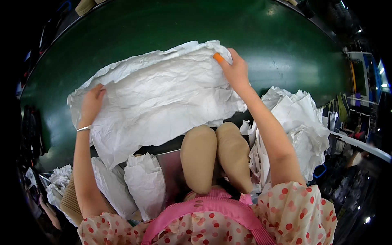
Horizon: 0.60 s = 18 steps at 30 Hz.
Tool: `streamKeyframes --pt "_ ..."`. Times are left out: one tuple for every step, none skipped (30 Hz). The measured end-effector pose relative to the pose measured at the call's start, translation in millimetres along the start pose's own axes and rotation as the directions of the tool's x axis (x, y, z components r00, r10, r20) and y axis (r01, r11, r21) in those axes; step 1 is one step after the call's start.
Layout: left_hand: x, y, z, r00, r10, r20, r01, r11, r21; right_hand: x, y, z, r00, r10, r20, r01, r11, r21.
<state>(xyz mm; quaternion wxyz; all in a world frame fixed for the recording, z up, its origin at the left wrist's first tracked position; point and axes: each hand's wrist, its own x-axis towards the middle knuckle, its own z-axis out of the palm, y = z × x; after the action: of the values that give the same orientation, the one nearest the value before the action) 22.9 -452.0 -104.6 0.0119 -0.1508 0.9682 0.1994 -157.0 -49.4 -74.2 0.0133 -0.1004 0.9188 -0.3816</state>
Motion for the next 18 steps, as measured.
streamKeyframes --pt "1 -2 -10 0.998 -0.038 -0.044 0.033 0.994 -0.107 4 -2 2 1.000 -0.018 0.013 0.018 1.000 0.015" --pt "6 -3 -23 0.998 0.000 -0.058 -0.002 0.999 -0.038 9 -3 4 0.999 -0.033 0.025 0.032 0.999 0.023" --pt "9 -7 -41 0.997 0.029 -0.069 -0.026 0.999 0.039 14 -6 11 0.998 -0.051 0.046 0.049 0.998 0.042" --pt "12 -8 -54 0.995 0.058 -0.077 -0.049 0.992 0.116 18 -10 17 0.993 0.001 0.115 -0.001 1.000 -0.003" --pt "16 -10 -60 0.997 0.023 -0.071 -0.009 0.982 0.189 22 -9 30 0.995 -0.021 0.096 0.030 0.996 -0.084" --pt "21 -10 -65 0.997 -0.016 -0.071 0.035 0.963 0.269 28 -5 48 0.995 -0.050 0.081 0.062 0.985 -0.158" --pt "26 -9 -70 0.996 -0.053 -0.074 0.076 0.935 0.346 31 -4 64 0.995 -0.080 0.067 0.093 0.968 -0.233" --pt "31 -3 -72 0.981 -0.195 0.019 0.172 0.902 0.396 34 -12 71 0.981 0.068 0.181 -0.021 0.968 -0.250" --pt "28 -9 -66 0.992 -0.090 -0.086 0.120 0.869 0.481 34 -7 84 0.993 0.030 0.113 0.007 0.949 -0.315" --pt "24 -16 -53 0.984 0.029 -0.176 0.077 0.822 0.564 33 3 99 0.999 -0.014 0.045 0.030 0.924 -0.381" --pt "21 -15 -45 0.957 0.154 -0.247 0.041 0.768 0.640 29 0 101 0.994 -0.112 0.002 0.104 0.917 -0.386" --pt "20 -12 -40 0.939 0.202 -0.280 -0.010 0.826 0.564 28 -4 101 0.977 -0.211 -0.044 0.176 0.899 -0.401" --pt "17 -3 -31 0.930 0.270 -0.247 -0.115 0.857 0.503 30 -9 92 0.931 -0.356 -0.079 0.308 0.884 -0.352" --pt "4 10 -26 0.918 0.329 -0.219 -0.209 0.874 0.438 23 -18 89 0.863 -0.492 -0.116 0.443 0.847 -0.294" --pt "-6 15 -20 0.901 0.386 -0.196 -0.298 0.882 0.365 12 -22 95 0.811 -0.585 0.015 0.557 0.765 -0.324" --pt "-16 9 -9 0.915 0.385 -0.118 -0.321 0.874 0.366 -2 -28 103 0.737 -0.660 0.147 0.665 0.669 -0.332" --pt "-32 2 5 0.925 0.377 -0.050 -0.333 0.866 0.373 -13 -34 109 0.632 -0.726 0.271 0.771 0.554 -0.314" --pt "-39 -3 19 0.924 0.383 0.020 -0.362 0.854 0.373 -21 -27 113 0.643 -0.678 0.357 0.766 0.573 -0.290"
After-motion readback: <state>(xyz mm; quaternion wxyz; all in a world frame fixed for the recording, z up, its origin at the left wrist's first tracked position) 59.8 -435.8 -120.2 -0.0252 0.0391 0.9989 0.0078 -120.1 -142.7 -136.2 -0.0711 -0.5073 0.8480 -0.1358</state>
